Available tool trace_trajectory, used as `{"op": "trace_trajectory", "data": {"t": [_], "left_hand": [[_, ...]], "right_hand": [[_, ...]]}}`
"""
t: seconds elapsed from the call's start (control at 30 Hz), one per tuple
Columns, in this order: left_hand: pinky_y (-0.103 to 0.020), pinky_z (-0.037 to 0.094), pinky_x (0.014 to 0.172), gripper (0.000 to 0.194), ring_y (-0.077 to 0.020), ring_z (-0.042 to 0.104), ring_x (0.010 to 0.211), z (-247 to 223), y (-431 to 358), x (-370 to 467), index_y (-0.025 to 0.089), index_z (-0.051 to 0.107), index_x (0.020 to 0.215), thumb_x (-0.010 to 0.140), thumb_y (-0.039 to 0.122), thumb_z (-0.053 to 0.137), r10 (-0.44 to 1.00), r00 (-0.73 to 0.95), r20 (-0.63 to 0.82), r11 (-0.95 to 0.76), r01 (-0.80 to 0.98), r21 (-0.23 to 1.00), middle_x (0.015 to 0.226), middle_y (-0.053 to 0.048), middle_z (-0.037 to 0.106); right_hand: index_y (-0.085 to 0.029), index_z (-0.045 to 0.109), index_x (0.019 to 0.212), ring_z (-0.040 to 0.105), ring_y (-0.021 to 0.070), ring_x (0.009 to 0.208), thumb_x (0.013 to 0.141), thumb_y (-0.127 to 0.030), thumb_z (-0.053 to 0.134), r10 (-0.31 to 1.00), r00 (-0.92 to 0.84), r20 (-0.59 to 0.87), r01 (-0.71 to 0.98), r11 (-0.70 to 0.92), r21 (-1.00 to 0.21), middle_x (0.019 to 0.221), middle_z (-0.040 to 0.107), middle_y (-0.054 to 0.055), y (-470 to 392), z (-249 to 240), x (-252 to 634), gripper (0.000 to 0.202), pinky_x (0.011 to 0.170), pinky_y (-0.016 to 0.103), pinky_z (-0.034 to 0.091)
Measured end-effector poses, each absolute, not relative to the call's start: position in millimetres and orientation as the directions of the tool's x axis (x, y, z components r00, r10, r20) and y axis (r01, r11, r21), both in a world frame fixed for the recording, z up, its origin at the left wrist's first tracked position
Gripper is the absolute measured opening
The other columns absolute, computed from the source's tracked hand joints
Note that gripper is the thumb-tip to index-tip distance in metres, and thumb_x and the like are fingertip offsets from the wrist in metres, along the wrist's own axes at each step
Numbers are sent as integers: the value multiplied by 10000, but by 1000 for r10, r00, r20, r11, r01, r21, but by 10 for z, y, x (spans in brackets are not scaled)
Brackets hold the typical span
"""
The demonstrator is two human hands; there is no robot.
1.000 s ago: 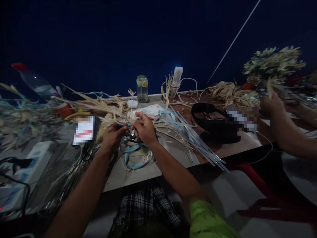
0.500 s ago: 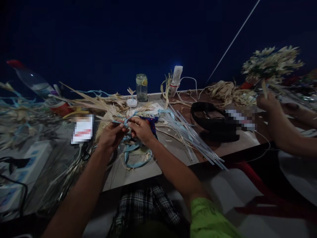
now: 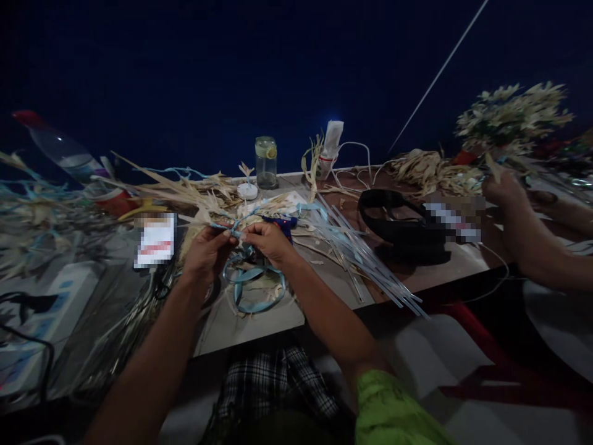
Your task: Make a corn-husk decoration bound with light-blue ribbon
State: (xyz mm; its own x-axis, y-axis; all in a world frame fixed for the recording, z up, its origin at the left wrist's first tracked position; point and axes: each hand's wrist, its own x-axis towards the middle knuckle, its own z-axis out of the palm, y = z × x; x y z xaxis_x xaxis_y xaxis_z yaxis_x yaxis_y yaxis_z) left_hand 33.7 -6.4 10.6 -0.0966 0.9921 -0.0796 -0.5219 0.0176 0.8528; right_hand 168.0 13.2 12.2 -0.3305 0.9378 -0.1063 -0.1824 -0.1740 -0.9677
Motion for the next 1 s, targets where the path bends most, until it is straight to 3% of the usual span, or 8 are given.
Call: {"op": "trace_trajectory", "data": {"t": [0.2, 0.4, 0.57, 0.73, 0.9, 1.0], "left_hand": [[-212, 412, 581, 283, -62, 513, 541, 48, -51, 383, 154, 593, 745, 506, 212, 734, 992, -119, -36, -21, -445, 895, 648, 32, 589], [-204, 393, 582, 172, -77, 508, 571, 6, -29, 379, 156, 620, 737, 569, 179, 654, 991, -130, 29, -69, -322, 944, 616, 32, 577], [-186, 375, 521, 218, -61, 479, 517, 24, -39, 376, 156, 617, 768, 553, 164, 655, 994, -74, -79, 34, -482, 876, 583, 33, 548], [-200, 410, 555, 192, -79, 520, 575, -78, -32, 344, 130, 625, 730, 557, 190, 680, 973, 107, -203, 228, -544, 808, 640, 1, 583], [-215, 428, 604, 122, -98, 535, 620, -85, -82, 367, 151, 602, 620, 584, 232, 687, 988, -56, -142, 101, -456, 884, 646, 1, 600], [-211, 424, 597, 141, -101, 541, 624, -27, -117, 409, 156, 607, 664, 615, 278, 659, 988, 25, -154, 149, -453, 879, 633, 5, 592]], "right_hand": [[-149, 532, 604, 408, 57, 506, 530, -369, 716, 957, -273, -103, -224, -167, -960, 574, 533, -39, 110, 63, 1605, 297, 496, 197, 297], [-155, 524, 561, 367, 61, 516, 560, -335, 677, 994, -108, -27, -91, -37, -995, 519, 446, -67, 112, 26, 1561, 236, 520, 201, 293], [-150, 506, 544, 335, 39, 453, 550, -280, 679, 959, -268, -89, -216, -149, -965, 493, 424, -74, 111, 94, 1596, 216, 476, 192, 274], [-148, 512, 558, 455, 56, 480, 487, -218, 710, 890, -428, -159, -339, -321, -884, 537, 522, -50, 97, 142, 1633, 221, 502, 197, 362], [-154, 533, 583, 452, 57, 450, 505, -196, 708, 879, -448, -161, -360, -342, -868, 501, 514, -55, 105, 166, 1699, 196, 440, 177, 326], [-153, 531, 586, 485, 69, 482, 510, -215, 738, 854, -496, -154, -348, -358, -866, 524, 529, -48, 92, 194, 1737, 230, 462, 186, 359]]}}
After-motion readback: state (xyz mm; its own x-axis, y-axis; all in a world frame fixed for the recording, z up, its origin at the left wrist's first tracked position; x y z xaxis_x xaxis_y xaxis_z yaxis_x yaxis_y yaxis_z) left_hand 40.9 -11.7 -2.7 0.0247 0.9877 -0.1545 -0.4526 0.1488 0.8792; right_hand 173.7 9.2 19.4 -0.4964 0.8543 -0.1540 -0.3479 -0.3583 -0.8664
